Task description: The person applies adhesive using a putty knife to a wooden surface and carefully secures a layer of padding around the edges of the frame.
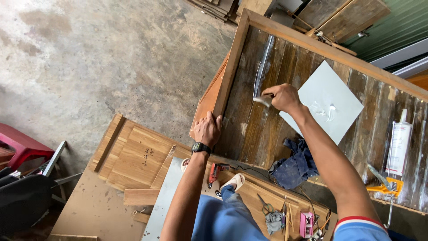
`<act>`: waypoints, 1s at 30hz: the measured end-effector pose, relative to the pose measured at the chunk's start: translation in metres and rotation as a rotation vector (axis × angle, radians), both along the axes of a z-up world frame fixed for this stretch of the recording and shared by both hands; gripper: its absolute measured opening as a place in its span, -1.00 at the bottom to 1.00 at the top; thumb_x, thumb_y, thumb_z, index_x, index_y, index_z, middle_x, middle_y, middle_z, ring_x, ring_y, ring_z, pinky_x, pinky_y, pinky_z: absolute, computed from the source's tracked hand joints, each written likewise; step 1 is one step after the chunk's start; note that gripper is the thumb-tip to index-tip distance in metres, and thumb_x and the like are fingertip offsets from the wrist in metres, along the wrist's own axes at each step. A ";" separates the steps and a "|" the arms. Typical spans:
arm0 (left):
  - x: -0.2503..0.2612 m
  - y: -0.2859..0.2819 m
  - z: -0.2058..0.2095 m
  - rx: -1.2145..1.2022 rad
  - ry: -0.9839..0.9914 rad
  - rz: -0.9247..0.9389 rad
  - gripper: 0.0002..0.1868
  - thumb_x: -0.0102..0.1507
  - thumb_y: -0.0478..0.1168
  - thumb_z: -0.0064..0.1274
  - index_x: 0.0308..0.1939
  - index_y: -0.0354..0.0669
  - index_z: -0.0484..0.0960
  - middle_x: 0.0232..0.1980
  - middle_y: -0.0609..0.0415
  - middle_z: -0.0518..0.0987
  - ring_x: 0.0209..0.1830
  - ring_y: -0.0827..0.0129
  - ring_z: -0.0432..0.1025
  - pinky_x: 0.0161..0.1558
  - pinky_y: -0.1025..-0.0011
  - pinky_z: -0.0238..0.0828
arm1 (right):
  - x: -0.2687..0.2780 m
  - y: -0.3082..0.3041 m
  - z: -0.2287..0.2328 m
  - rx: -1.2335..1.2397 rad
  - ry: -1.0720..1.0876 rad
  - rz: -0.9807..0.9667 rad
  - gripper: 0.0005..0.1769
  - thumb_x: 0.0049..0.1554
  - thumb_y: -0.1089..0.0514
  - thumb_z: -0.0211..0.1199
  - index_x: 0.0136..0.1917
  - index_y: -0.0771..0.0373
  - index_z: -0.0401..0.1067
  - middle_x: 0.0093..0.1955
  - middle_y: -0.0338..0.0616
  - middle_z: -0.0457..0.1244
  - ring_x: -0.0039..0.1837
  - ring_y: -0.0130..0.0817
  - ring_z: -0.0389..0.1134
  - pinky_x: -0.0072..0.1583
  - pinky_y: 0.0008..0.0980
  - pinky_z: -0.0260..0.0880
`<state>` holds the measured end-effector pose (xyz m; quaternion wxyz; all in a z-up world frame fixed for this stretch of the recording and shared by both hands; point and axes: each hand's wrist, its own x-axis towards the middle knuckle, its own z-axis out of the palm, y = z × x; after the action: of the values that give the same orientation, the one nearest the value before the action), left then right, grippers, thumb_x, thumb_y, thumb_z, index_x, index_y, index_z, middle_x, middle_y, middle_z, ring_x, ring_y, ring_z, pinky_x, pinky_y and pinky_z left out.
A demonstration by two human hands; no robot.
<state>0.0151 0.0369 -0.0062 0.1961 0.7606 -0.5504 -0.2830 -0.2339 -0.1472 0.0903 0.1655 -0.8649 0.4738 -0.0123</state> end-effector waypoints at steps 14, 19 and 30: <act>0.000 -0.001 -0.001 0.026 -0.043 -0.005 -0.48 0.43 0.25 -0.43 -0.01 -0.09 0.39 -0.18 -0.14 0.68 0.04 0.00 0.57 0.09 0.09 0.36 | -0.006 -0.154 -0.063 -0.264 0.053 -0.075 -0.48 -0.05 0.34 0.18 0.02 -0.22 0.67 -0.17 -0.27 0.45 -0.14 0.04 0.49 0.04 -0.16 0.52; -0.001 -0.002 -0.007 0.024 -0.059 -0.006 -0.46 0.42 0.26 -0.43 0.02 -0.10 0.40 -0.17 -0.12 0.68 0.05 0.03 0.58 0.08 0.10 0.36 | 0.003 -0.131 -0.037 -0.197 -0.021 0.013 -0.59 -0.01 0.28 0.26 -0.01 -0.21 0.66 -0.14 -0.25 0.45 -0.09 0.00 0.49 0.01 -0.17 0.50; -0.001 -0.003 -0.005 0.018 -0.040 -0.006 -0.48 0.44 0.25 -0.42 0.01 -0.09 0.41 -0.16 -0.14 0.68 0.08 0.00 0.57 0.09 0.06 0.37 | -0.003 -0.040 -0.002 -0.070 0.060 0.173 -0.66 0.09 0.30 0.17 -0.01 -0.02 0.67 -0.11 -0.08 0.47 -0.06 0.06 0.50 0.07 -0.02 0.49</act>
<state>0.0141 0.0340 -0.0107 0.1774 0.7662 -0.5539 -0.2732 -0.2365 -0.1869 0.0885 0.1214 -0.9079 0.4011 0.0114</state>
